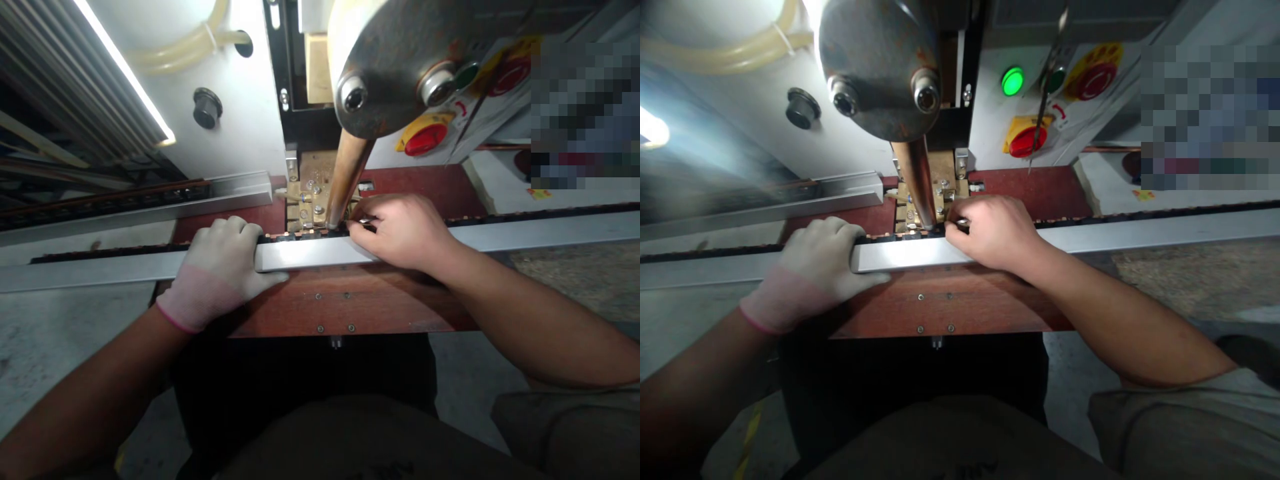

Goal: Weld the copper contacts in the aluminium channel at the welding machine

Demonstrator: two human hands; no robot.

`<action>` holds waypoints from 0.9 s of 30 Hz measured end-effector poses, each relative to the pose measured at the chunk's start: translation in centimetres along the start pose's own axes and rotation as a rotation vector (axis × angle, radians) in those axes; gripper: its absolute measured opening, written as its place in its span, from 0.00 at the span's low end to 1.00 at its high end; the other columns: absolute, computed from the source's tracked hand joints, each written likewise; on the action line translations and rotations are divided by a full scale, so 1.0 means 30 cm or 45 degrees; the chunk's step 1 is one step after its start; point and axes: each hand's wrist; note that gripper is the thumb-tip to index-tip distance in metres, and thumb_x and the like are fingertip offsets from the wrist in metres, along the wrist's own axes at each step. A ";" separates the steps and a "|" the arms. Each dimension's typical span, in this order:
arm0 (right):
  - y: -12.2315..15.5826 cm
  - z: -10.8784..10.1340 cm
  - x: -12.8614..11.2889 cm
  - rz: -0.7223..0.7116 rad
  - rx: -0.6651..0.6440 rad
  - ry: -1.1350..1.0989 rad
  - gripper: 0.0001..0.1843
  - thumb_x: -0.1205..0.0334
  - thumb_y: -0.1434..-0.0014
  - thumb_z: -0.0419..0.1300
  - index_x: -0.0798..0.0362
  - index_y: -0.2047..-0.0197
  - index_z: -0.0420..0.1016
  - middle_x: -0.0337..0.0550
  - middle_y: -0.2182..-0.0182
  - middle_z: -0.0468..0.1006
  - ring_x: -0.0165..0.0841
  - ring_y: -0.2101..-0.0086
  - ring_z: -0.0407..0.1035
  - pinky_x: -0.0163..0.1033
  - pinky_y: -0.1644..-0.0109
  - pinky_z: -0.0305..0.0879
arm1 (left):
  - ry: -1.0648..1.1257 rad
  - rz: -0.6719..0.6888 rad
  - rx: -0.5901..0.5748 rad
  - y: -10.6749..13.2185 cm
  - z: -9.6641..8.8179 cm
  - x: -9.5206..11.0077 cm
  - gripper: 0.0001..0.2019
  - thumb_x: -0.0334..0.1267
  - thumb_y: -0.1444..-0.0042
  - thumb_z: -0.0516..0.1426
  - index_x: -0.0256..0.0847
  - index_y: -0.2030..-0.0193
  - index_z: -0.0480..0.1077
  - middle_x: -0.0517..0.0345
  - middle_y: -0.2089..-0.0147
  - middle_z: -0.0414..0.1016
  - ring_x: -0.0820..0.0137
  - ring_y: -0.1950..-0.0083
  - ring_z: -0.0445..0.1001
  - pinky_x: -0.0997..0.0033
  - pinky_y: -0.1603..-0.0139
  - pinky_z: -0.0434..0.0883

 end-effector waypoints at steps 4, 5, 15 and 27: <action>0.002 0.000 0.001 -0.004 -0.003 0.013 0.15 0.51 0.28 0.63 0.46 0.57 0.91 0.51 0.64 0.91 0.48 0.62 0.84 0.50 0.60 0.65 | -0.001 0.034 0.031 -0.002 0.010 -0.003 0.30 0.70 0.29 0.66 0.41 0.45 0.81 0.37 0.45 0.85 0.41 0.45 0.83 0.48 0.50 0.73; 0.002 0.002 0.001 -0.009 0.000 0.015 0.15 0.51 0.28 0.63 0.46 0.58 0.90 0.51 0.65 0.91 0.48 0.63 0.83 0.50 0.60 0.65 | -0.007 0.038 0.057 -0.003 0.017 -0.007 0.30 0.71 0.30 0.66 0.41 0.46 0.81 0.37 0.46 0.85 0.41 0.46 0.83 0.48 0.52 0.73; 0.013 0.002 0.011 -0.034 0.114 0.053 0.13 0.51 0.31 0.65 0.43 0.66 0.85 0.48 0.69 0.88 0.45 0.70 0.77 0.50 0.65 0.59 | 0.027 -0.005 0.200 0.028 0.031 0.019 0.31 0.72 0.32 0.67 0.42 0.51 0.80 0.36 0.50 0.84 0.41 0.51 0.83 0.50 0.57 0.70; 0.040 -0.012 -0.010 -0.156 0.163 -0.109 0.12 0.55 0.32 0.63 0.44 0.63 0.88 0.46 0.67 0.90 0.44 0.66 0.82 0.49 0.57 0.70 | 0.058 0.084 0.432 0.029 0.087 0.083 0.36 0.77 0.28 0.59 0.40 0.52 0.81 0.33 0.51 0.84 0.40 0.51 0.82 0.44 0.54 0.71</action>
Point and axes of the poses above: each hand's wrist, its own y-axis away from the middle knuckle, its own z-axis out of the palm, x = y × z
